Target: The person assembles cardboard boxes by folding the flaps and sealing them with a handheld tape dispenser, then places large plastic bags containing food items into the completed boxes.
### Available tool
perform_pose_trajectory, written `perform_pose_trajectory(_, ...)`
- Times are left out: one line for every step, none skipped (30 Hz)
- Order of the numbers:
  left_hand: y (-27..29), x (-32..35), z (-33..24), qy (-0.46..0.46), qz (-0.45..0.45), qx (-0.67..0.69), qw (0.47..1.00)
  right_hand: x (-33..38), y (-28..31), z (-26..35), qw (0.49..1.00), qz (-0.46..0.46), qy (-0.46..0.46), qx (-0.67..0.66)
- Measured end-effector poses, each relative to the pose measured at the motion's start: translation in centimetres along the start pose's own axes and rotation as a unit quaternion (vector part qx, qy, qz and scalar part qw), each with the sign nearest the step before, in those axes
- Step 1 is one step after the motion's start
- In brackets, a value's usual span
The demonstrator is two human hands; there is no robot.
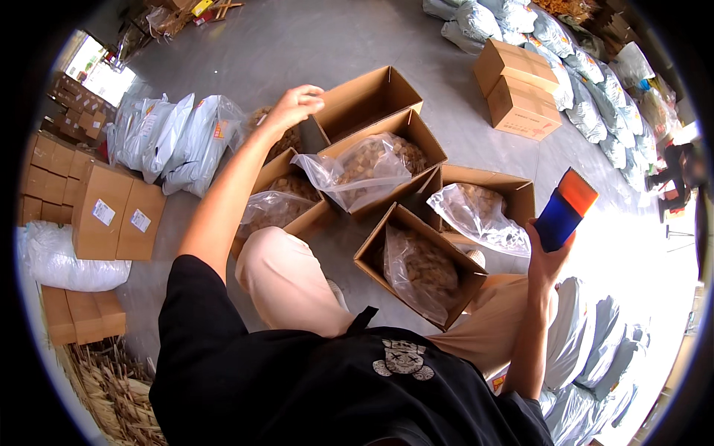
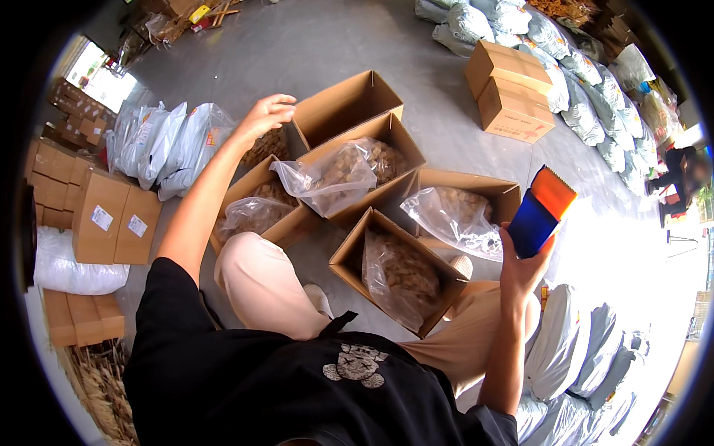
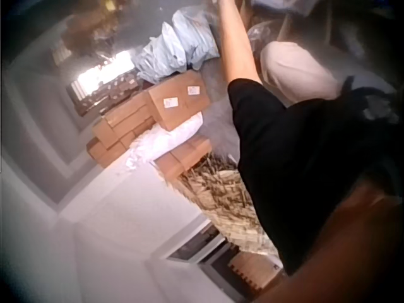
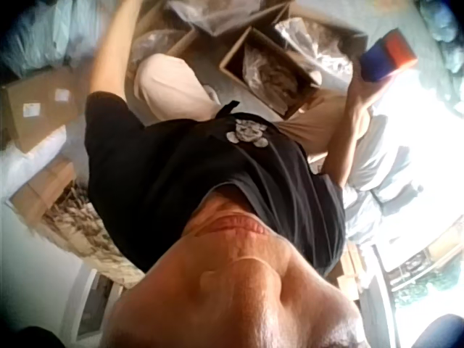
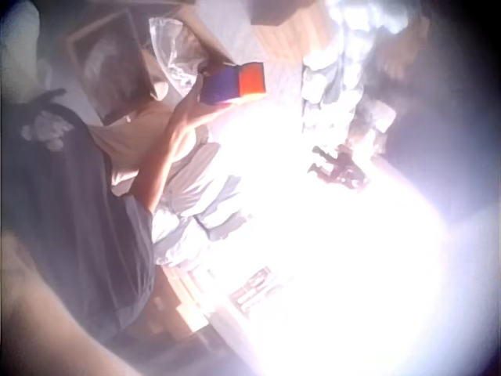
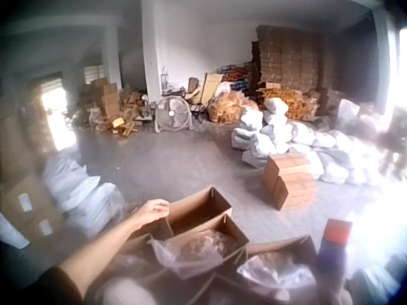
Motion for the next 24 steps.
perform_pose_trajectory(-0.4, -0.1, 0.5, -0.025, 0.036, -0.021, 0.999, 0.1, -0.2, 0.2, 1.0, 0.002, 0.009, 0.012)
perform_pose_trajectory(-2.1, 0.2, 0.5, 0.008, 0.12, -0.027, 0.992, 0.2, -0.3, 0.0, 1.0, -0.002, 0.008, 0.029)
perform_pose_trajectory(-4.1, 0.8, 0.2, 0.043, 0.204, -0.035, 0.977, 0.1, -0.4, -0.2, 0.999, 0.003, 0.006, 0.032)
perform_pose_trajectory(-6.0, 1.1, 0.3, -0.012, 0.269, -0.077, 0.96, 0.0, -0.5, -0.5, 0.999, 0.007, 0.004, 0.036)
perform_pose_trajectory(-7.5, 1.7, 0.5, -0.067, 0.325, -0.12, 0.936, -0.1, -0.8, -0.4, 0.999, 0.013, 0.006, 0.034)
perform_pose_trajectory(-9.0, 1.9, 1.8, -0.103, 0.33, -0.202, 0.916, -0.1, -1.1, -0.2, 0.999, 0.023, 0.01, 0.032)
perform_pose_trajectory(-10.5, 1.6, 3.2, -0.138, 0.333, -0.282, 0.889, -0.1, -1.4, 0.0, 0.999, 0.032, 0.012, 0.031)
perform_pose_trajectory(-12.1, 0.7, 4.3, -0.137, 0.33, -0.272, 0.893, -0.1, -1.6, 0.1, 0.999, 0.039, 0.014, 0.034)
perform_pose_trajectory(-13.4, 0.1, 5.0, -0.133, 0.325, -0.262, 0.899, -0.1, -1.9, 0.4, 0.998, 0.044, 0.018, 0.036)
perform_pose_trajectory(-14.4, -0.5, 5.8, -0.13, 0.32, -0.253, 0.904, 0.0, -2.2, 0.8, 0.998, 0.049, 0.022, 0.037)
perform_pose_trajectory(-14.9, -1.3, 6.3, -0.069, 0.317, -0.264, 0.908, 0.1, -2.5, 1.1, 0.998, 0.051, 0.026, 0.04)
perform_pose_trajectory(-15.2, -2.4, 6.6, -0.008, 0.313, -0.275, 0.909, 0.1, -2.6, 1.0, 0.997, 0.049, 0.033, 0.049)
perform_pose_trajectory(-15.4, -3.2, 7.1, 0.054, 0.309, -0.284, 0.906, 0.1, -2.8, 1.0, 0.997, 0.057, 0.026, 0.046)
perform_pose_trajectory(-15.8, -3.9, 7.4, 0.079, 0.313, -0.282, 0.904, 0.1, -2.9, 1.0, 0.997, 0.064, 0.018, 0.043)
perform_pose_trajectory(-16.2, -4.4, 7.8, 0.104, 0.317, -0.28, 0.9, 0.2, -2.9, 0.9, 0.997, 0.072, 0.011, 0.04)
perform_pose_trajectory(-16.6, -4.7, 8.3, 0.129, 0.321, -0.277, 0.896, 0.2, -2.9, 0.6, 0.995, 0.065, 0.035, 0.064)
perform_pose_trajectory(-17.4, -5.0, 9.5, 0.123, 0.277, -0.312, 0.9, 0.2, -2.8, 0.3, 0.994, 0.061, 0.04, 0.077)
perform_pose_trajectory(-18.3, -5.3, 11.3, 0.117, 0.231, -0.348, 0.901, 0.1, -2.8, 0.1, 0.993, 0.056, 0.047, 0.088)
perform_pose_trajectory(-19.0, -5.4, 12.6, 0.11, 0.185, -0.383, 0.898, 0.0, -2.7, -0.1, 0.993, 0.05, 0.052, 0.098)
perform_pose_trajectory(-19.2, -5.0, 12.6, 0.068, 0.16, -0.423, 0.889, 0.0, -2.6, 0.0, 0.993, 0.05, 0.048, 0.092)
perform_pose_trajectory(-19.4, -4.7, 12.8, 0.08, 0.14, -0.433, 0.887, 0.0, -2.6, 0.2, 0.994, 0.049, 0.044, 0.089)
perform_pose_trajectory(-19.6, -4.3, 12.9, 0.091, 0.119, -0.442, 0.885, 0.1, -2.5, 0.3, 0.994, 0.049, 0.04, 0.087)
perform_pose_trajectory(-20.0, -3.8, 12.7, 0.101, 0.099, -0.452, 0.881, 0.1, -2.3, 0.3, 0.995, 0.047, 0.035, 0.085)
perform_pose_trajectory(-20.2, -2.8, 11.6, 0.112, 0.059, -0.435, 0.891, 0.0, -2.1, 0.1, 0.995, 0.044, 0.03, 0.082)
Point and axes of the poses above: each hand's wrist, its own x-axis away from the middle knuckle, its own y-axis out of the back of the hand, z = x × y, the point moved 2 cm from there along -x, towards the middle knuckle, and after that the axes turned 4 degrees about x, right-handed, at the moved point
